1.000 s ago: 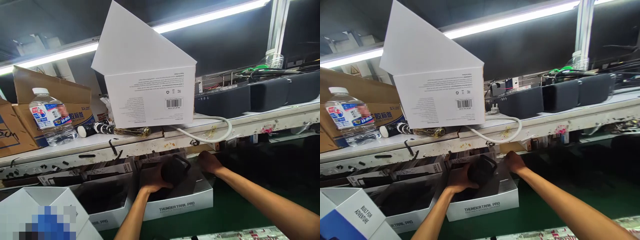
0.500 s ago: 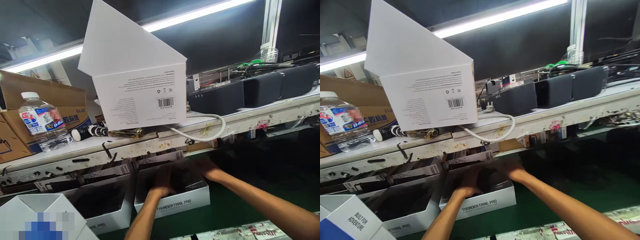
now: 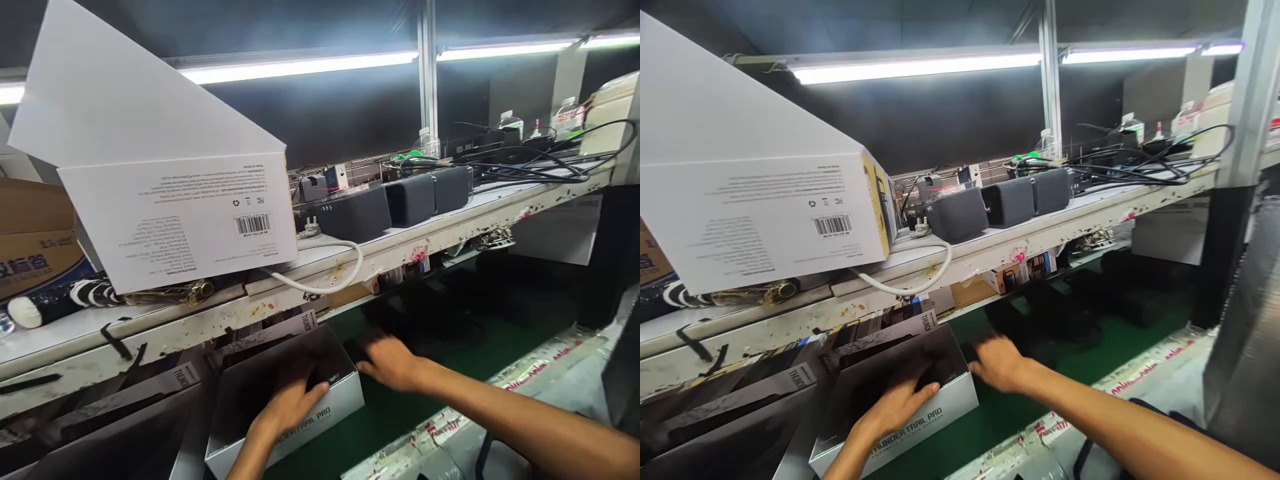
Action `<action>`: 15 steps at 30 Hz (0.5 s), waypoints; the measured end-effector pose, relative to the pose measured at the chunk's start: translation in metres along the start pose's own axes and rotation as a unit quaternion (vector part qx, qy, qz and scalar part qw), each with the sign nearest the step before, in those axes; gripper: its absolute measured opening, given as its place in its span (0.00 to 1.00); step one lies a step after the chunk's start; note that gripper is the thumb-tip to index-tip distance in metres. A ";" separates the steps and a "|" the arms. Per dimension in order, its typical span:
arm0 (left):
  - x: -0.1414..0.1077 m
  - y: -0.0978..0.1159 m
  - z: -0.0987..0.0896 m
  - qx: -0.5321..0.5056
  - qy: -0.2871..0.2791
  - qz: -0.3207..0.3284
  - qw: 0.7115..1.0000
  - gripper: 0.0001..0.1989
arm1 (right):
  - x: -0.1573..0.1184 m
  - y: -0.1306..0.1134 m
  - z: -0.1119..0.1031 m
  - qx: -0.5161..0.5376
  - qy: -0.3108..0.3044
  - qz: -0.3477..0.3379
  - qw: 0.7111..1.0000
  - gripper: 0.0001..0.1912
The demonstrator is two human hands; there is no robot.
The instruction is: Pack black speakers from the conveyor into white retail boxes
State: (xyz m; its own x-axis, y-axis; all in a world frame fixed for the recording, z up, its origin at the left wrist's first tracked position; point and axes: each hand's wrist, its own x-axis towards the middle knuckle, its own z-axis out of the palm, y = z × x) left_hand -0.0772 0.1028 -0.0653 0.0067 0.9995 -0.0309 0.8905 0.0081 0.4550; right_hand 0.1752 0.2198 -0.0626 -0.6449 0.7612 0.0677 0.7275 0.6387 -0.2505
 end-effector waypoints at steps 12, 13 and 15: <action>-0.006 0.019 0.025 0.188 -0.010 -0.073 0.979 0.49 | 0.056 0.097 0.020 0.034 -0.018 0.336 0.941 0.46; -0.006 0.020 0.024 0.191 -0.012 -0.079 0.978 0.50 | 0.058 0.102 0.021 0.031 -0.008 0.341 0.940 0.45; -0.006 0.023 0.023 0.195 -0.018 -0.090 0.976 0.51 | 0.060 0.115 0.021 0.029 0.005 0.355 0.934 0.44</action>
State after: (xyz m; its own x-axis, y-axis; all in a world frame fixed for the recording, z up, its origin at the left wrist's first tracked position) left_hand -0.0464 0.0963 -0.0753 -0.1558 0.9811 -0.1144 0.9843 0.1639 0.0654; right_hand 0.2154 0.3362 -0.1078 -0.0012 0.9919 -0.1269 0.9573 -0.0355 -0.2867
